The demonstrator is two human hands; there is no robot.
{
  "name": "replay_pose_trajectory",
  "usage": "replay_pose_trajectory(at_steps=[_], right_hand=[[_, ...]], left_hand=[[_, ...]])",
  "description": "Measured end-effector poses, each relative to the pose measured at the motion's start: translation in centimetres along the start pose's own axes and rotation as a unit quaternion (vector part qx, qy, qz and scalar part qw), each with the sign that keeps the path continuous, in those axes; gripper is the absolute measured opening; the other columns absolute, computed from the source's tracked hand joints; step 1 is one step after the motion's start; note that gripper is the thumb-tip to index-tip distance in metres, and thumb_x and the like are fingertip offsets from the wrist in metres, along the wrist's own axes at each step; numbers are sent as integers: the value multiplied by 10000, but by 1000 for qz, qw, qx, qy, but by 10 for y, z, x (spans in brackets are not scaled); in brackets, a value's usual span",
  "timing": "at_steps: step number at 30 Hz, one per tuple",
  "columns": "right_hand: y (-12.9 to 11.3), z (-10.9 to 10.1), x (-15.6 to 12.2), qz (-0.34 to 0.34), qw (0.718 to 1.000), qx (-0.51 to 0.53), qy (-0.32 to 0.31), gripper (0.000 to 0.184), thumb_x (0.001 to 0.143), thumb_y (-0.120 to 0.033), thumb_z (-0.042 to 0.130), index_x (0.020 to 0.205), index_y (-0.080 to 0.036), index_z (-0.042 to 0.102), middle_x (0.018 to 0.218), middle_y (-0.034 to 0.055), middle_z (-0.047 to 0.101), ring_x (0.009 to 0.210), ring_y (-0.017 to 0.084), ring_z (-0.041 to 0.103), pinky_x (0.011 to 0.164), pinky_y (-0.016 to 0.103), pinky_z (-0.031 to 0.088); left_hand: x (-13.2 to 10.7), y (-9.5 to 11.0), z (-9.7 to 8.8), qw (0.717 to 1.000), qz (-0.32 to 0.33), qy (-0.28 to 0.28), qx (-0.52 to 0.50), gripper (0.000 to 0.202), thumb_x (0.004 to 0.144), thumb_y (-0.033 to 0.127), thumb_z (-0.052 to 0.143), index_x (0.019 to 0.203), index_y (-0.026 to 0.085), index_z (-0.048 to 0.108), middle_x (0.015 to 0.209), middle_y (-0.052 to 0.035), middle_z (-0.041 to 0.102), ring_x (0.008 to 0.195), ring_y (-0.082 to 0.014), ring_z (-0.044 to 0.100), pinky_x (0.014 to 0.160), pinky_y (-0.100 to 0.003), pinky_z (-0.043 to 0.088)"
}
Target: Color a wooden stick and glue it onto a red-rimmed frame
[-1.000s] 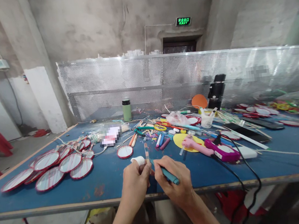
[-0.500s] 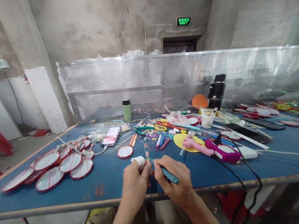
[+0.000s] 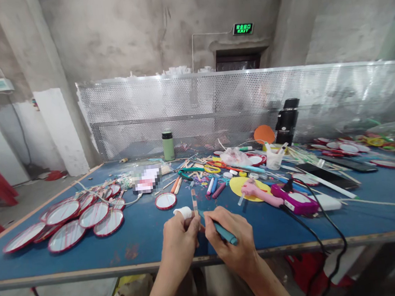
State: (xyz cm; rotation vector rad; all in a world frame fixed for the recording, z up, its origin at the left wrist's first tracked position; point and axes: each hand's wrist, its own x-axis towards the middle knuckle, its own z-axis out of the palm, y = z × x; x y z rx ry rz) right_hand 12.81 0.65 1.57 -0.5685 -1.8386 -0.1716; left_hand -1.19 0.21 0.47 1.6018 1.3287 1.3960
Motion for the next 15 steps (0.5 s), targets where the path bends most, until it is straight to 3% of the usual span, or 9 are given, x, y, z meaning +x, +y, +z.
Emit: replay_pose_trajectory(at_steps=[15], right_hand=[[-1, -1, -2, -2, 1000, 28, -12, 113, 942, -99, 556, 945, -202, 603, 721, 4, 630, 633, 132, 603, 628, 254, 480]], left_hand=[[0, 2, -2, 1000, 10, 4, 14, 249, 856, 340, 517, 640, 227, 465, 457, 66, 491, 416, -120, 498, 467, -221, 332]])
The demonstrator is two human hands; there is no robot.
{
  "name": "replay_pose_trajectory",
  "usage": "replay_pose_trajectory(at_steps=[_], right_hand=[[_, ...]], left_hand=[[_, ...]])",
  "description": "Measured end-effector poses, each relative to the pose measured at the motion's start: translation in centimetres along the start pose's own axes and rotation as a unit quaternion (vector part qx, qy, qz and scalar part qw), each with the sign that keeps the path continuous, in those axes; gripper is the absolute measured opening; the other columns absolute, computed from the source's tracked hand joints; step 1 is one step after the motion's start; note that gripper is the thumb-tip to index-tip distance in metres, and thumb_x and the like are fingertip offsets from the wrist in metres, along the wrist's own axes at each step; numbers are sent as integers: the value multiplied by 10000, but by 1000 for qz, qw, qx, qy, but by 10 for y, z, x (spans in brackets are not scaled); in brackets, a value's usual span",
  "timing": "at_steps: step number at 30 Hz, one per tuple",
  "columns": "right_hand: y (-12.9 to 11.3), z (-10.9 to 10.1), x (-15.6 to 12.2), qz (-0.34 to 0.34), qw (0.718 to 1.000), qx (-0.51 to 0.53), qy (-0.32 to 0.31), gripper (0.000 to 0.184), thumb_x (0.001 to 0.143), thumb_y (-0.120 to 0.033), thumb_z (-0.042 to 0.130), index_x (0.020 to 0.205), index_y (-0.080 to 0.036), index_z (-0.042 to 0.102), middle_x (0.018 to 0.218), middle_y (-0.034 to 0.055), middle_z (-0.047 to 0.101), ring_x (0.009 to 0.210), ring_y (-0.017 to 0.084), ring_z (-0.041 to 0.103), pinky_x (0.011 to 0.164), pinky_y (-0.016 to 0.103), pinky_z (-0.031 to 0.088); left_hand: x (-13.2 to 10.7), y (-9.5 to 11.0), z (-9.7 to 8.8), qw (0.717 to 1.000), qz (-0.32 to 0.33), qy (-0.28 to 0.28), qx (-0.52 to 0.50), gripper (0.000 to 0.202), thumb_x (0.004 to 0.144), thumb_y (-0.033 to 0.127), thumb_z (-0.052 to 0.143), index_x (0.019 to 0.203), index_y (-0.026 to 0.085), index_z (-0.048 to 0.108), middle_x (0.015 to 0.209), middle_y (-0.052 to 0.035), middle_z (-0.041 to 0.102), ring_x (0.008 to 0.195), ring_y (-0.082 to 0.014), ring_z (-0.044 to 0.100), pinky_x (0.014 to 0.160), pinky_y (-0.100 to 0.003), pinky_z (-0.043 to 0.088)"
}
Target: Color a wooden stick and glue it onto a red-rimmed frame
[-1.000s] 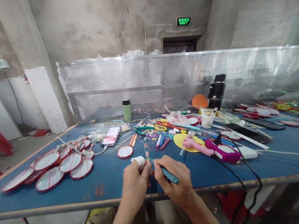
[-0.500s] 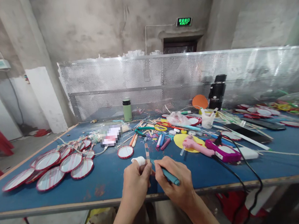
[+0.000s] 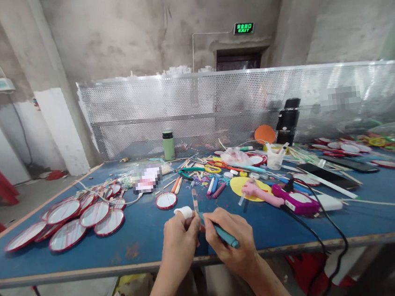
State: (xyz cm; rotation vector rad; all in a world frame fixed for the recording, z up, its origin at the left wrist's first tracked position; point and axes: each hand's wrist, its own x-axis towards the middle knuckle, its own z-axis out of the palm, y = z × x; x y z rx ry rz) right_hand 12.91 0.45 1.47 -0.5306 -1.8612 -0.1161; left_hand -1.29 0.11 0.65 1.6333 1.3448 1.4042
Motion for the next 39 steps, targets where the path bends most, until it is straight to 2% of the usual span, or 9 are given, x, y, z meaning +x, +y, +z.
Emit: replay_pose_trajectory(at_steps=[14, 21, 31, 39], right_hand=[[2, 1, 0, -4, 1000, -9, -5, 104, 951, -116, 548, 956, -200, 609, 716, 5, 624, 629, 135, 611, 617, 254, 482], [2, 1, 0, -3, 1000, -22, 0, 109, 958, -138, 534, 939, -206, 618, 702, -2, 629, 613, 131, 606, 606, 250, 483], [2, 1, 0, -5, 1000, -17, -8, 103, 959, -128, 537, 952, -202, 608, 712, 6, 629, 624, 135, 612, 614, 256, 480], [1, 1, -1, -3, 1000, -12, 6, 102, 943, -104, 556, 944, -194, 604, 719, 5, 621, 630, 133, 598, 622, 254, 471]], left_hand=[[0, -1, 0, 1000, 5, -1, 6, 252, 848, 317, 508, 619, 231, 449, 460, 63, 476, 420, -117, 475, 467, -222, 317], [0, 0, 1, 1000, -2, 1, -1, 257, 854, 360, 518, 638, 232, 464, 462, 66, 481, 423, -119, 475, 464, -221, 321], [0, -1, 1, 1000, 6, 5, 10, 255, 848, 323, 521, 620, 231, 453, 455, 66, 482, 421, -116, 479, 472, -219, 316], [1, -1, 1, 1000, 2, -5, -2, 247, 865, 354, 518, 653, 229, 489, 464, 64, 495, 422, -123, 489, 465, -221, 334]])
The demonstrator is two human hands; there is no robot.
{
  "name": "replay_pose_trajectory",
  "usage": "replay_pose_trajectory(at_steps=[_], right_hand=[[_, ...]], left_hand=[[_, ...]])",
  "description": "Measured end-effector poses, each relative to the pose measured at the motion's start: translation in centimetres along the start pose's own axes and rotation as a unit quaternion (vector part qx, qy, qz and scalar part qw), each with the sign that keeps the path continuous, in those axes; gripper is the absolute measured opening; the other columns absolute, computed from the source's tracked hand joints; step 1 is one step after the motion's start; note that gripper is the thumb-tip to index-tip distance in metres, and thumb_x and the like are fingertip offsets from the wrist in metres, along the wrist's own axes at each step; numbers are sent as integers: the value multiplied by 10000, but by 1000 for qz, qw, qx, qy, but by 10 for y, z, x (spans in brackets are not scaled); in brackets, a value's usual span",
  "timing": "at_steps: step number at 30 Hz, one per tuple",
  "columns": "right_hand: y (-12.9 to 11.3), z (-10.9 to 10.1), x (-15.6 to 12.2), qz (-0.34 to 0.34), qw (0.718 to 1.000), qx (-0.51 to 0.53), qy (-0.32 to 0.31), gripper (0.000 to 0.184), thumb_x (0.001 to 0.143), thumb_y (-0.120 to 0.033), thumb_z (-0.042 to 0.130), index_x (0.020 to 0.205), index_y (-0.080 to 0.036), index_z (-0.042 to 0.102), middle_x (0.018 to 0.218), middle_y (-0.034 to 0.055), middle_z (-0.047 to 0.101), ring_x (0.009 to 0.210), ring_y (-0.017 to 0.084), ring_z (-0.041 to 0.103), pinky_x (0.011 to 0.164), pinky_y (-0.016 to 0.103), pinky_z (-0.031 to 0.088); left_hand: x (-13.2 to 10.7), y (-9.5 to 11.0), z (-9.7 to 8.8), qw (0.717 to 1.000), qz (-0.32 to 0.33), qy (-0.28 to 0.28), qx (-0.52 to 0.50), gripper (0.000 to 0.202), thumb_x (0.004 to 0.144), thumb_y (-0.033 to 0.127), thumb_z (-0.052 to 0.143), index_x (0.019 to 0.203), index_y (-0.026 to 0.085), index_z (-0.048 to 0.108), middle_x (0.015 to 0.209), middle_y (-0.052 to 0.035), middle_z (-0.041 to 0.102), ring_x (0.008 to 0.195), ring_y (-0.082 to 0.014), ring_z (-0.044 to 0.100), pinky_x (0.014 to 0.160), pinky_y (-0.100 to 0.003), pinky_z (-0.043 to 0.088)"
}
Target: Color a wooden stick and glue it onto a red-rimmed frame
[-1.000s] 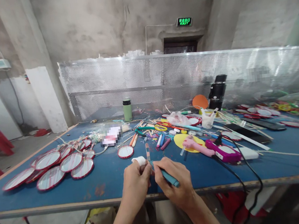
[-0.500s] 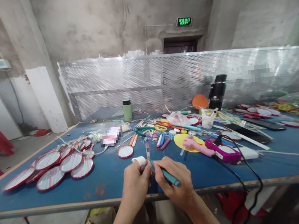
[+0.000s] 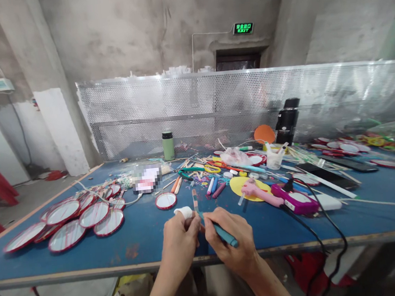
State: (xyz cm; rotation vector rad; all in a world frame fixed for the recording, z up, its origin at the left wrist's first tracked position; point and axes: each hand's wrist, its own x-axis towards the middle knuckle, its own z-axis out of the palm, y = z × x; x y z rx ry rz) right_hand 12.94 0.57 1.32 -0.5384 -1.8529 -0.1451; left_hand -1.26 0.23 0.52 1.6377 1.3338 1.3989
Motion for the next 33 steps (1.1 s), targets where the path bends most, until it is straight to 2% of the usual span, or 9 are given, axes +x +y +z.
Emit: replay_pose_trajectory(at_steps=[4, 11, 19, 29, 33], right_hand=[[1, 1, 0, 3, 1000, 12, -6, 102, 941, -100, 560, 950, -193, 600, 720, 4, 618, 636, 135, 598, 628, 255, 471], [1, 1, 0, 2, 1000, 10, -15, 106, 944, -107, 554, 893, -197, 581, 700, 2, 603, 620, 136, 583, 618, 253, 463], [-1, 0, 2, -3, 1000, 2, 7, 104, 944, -97, 553, 940, -187, 604, 712, 7, 622, 623, 134, 599, 620, 249, 465], [0, 1, 1, -6, 1000, 7, -9, 100, 950, -108, 551, 912, -193, 588, 714, 7, 617, 629, 134, 592, 623, 248, 467], [0, 1, 2, 1, 1000, -9, 10, 104, 945, -96, 554, 934, -185, 606, 718, 7, 622, 630, 131, 593, 625, 250, 461]], left_hand=[[-1, 2, -1, 1000, 2, 7, 14, 256, 853, 322, 517, 621, 232, 457, 451, 66, 481, 417, -117, 478, 469, -220, 322], [0, 0, 0, 1000, -6, 8, 10, 271, 848, 361, 514, 620, 235, 437, 468, 63, 487, 426, -123, 491, 475, -225, 335], [0, 2, 0, 1000, -4, 5, 2, 272, 853, 386, 524, 639, 230, 466, 455, 67, 485, 416, -121, 487, 467, -221, 330], [-1, 0, 0, 1000, -4, 8, 10, 265, 854, 379, 517, 642, 233, 455, 466, 64, 487, 423, -124, 493, 469, -224, 333], [0, 0, 0, 1000, -6, 3, 3, 277, 863, 396, 534, 654, 226, 474, 468, 64, 497, 419, -121, 492, 465, -220, 330]])
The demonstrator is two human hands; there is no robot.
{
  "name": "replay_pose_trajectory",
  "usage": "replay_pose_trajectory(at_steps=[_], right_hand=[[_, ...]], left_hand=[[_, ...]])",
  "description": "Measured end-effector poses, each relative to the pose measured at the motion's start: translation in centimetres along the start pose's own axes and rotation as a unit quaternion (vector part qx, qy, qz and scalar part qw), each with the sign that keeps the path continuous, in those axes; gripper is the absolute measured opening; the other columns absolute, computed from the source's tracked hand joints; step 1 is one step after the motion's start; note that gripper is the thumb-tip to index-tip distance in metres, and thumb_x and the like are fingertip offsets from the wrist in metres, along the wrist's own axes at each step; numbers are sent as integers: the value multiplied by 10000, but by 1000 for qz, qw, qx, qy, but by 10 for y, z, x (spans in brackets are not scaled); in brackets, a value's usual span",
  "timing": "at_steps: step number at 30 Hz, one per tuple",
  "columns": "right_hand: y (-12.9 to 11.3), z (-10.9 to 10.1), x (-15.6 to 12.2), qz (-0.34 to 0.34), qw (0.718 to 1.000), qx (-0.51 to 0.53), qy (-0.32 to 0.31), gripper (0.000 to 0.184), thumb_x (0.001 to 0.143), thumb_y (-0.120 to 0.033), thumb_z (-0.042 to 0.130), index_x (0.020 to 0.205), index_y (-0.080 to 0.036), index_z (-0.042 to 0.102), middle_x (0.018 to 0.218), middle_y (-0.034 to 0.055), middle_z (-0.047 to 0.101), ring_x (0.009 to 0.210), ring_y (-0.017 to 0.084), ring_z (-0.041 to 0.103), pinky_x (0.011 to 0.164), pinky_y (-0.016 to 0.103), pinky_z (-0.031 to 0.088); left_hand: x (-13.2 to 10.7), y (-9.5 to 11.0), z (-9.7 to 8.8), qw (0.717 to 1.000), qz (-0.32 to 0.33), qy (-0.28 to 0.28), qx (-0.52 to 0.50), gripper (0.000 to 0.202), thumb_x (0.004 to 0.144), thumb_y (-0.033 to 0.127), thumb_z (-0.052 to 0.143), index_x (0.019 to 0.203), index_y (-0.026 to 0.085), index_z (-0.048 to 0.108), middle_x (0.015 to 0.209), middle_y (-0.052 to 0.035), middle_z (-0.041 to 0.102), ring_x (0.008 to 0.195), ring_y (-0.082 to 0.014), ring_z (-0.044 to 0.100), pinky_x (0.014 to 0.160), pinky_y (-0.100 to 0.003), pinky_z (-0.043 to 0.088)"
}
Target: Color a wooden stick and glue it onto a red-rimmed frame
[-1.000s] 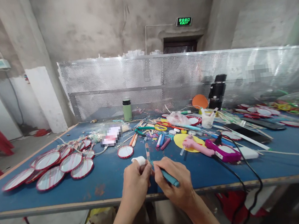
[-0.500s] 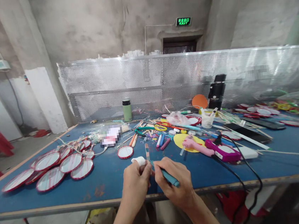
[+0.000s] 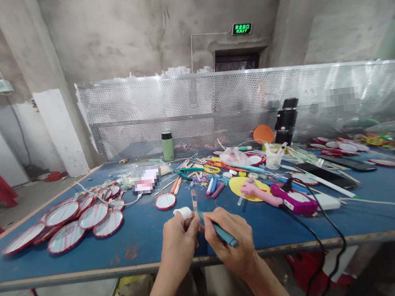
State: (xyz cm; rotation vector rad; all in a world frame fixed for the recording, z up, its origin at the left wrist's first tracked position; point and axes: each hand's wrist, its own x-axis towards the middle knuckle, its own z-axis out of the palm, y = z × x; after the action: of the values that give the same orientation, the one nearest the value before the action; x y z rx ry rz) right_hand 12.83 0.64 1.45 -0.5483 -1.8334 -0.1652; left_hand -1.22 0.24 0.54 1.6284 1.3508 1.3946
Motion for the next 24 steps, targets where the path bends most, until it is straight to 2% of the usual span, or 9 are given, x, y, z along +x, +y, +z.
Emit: replay_pose_trajectory(at_steps=[10, 18, 24], right_hand=[[0, 0, 0, -5, 1000, 11, -12, 99, 945, -102, 551, 936, -183, 608, 713, 6, 616, 632, 132, 595, 626, 247, 466], [-1, 0, 0, -3, 1000, -6, 2, 108, 944, -96, 551, 919, -187, 605, 713, 6, 626, 630, 130, 596, 625, 249, 458], [-1, 0, -2, 1, 1000, 2, -19, 96, 955, -118, 544, 930, -188, 605, 707, 3, 616, 624, 130, 597, 627, 248, 471]], left_hand=[[-2, -1, 0, 1000, 1, 5, 2, 259, 854, 352, 522, 636, 229, 459, 469, 63, 498, 423, -118, 490, 471, -219, 329], [0, 2, 0, 1000, -5, -3, -2, 258, 860, 392, 527, 666, 227, 483, 464, 65, 490, 420, -125, 493, 462, -222, 328], [-1, 2, 0, 1000, -1, 1, 4, 279, 858, 387, 523, 638, 229, 460, 463, 62, 484, 424, -123, 486, 468, -223, 326]])
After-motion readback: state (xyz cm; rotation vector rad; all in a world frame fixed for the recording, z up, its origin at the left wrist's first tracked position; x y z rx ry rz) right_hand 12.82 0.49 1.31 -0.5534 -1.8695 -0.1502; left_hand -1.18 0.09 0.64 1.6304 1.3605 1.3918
